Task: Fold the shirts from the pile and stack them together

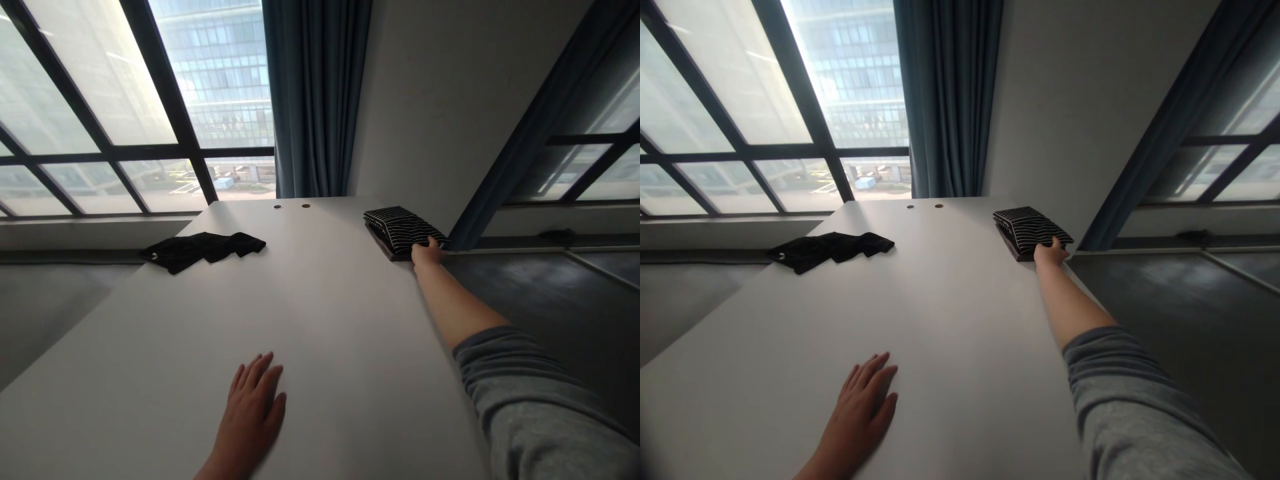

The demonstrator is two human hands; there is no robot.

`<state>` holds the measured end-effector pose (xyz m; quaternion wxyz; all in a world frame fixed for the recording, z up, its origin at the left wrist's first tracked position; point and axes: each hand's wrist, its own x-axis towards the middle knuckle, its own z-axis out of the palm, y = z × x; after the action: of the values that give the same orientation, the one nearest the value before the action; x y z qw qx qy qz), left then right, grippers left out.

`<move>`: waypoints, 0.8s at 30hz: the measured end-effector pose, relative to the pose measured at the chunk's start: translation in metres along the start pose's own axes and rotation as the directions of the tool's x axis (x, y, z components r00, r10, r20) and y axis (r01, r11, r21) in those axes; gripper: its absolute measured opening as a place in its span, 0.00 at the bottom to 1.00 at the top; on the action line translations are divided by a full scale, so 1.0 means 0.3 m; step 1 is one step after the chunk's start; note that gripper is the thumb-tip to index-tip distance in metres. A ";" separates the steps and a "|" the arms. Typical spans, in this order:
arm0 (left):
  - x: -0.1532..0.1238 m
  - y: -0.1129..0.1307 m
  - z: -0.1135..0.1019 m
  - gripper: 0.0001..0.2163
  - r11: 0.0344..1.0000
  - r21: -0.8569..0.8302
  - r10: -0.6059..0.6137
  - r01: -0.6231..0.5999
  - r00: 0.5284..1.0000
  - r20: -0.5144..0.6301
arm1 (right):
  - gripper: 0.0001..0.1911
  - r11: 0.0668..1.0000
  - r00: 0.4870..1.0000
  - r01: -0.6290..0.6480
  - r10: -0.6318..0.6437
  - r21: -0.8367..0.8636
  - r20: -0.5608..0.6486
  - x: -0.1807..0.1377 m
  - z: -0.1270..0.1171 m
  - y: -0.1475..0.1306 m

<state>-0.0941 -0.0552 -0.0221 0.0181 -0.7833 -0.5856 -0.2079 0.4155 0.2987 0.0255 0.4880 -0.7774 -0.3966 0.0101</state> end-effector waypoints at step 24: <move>0.860 -0.481 0.132 0.26 0.905 0.105 -0.416 0.412 0.909 0.023 | 0.20 0.609 0.380 0.777 -0.656 0.159 0.652 -0.783 -0.158 -0.077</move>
<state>-0.1568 0.2353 0.0003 -0.0014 -0.6439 -0.7480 -0.1605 0.2597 0.1208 -0.0193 0.2015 -0.5090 -0.8362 0.0337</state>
